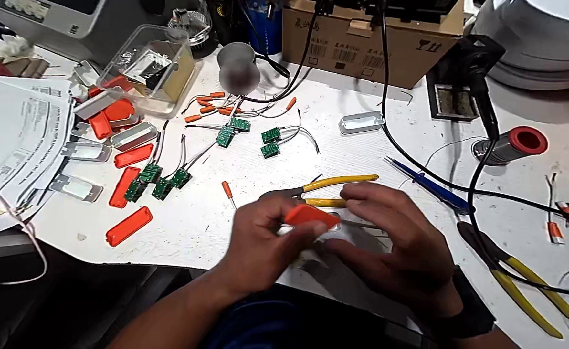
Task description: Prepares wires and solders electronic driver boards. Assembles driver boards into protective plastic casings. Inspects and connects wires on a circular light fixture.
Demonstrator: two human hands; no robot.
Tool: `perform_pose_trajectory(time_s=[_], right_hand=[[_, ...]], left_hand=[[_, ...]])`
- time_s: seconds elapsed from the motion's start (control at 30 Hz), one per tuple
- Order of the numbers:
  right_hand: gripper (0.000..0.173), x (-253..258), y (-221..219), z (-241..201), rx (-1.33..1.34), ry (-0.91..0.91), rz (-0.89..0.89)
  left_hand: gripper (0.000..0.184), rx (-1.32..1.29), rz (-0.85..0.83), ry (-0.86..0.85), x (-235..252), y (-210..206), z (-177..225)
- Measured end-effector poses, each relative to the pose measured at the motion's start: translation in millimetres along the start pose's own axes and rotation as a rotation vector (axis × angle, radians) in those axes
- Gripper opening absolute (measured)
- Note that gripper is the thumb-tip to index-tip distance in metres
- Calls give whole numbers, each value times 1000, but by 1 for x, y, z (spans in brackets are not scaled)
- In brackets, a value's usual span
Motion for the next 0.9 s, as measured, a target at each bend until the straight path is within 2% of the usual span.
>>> perform_pose_trajectory(time_s=[0.1,0.27,0.37,0.47,0.6,0.7,0.9], right_hand=[[25,-3,-4,-5,-99,88,-20],[26,-1,-9,-8,-280,114,-129],[27,2,-3,-6,-353,96,-130],[27,9,16,0,-449,53,-50],[24,17,39,12,-470,-55,-7],[23,19,40,17,-472,-88,-81],[24,14,27,17,-372,-71,-221]], left_hand=[[16,-3,-51,20,0,-17,-4],[30,89,-66,68,-1,-18,-9],[36,345,-142,-61,-1,-16,-3],[41,648,-171,-199,-2,-6,1],[44,925,-239,-230,-6,14,-8],[48,1061,-300,-208,-11,21,-21],[38,1087,-369,-229,-10,18,-31]])
Point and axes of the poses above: each hand's wrist, its own x-axis towards the middle knuckle, its own y-axis out of the back of the hand, z = x × y, the point moved 6 cm from there along x, towards the middle knuckle, and after that the axes turned 2 degrees about -y, right-handed, at the moved point
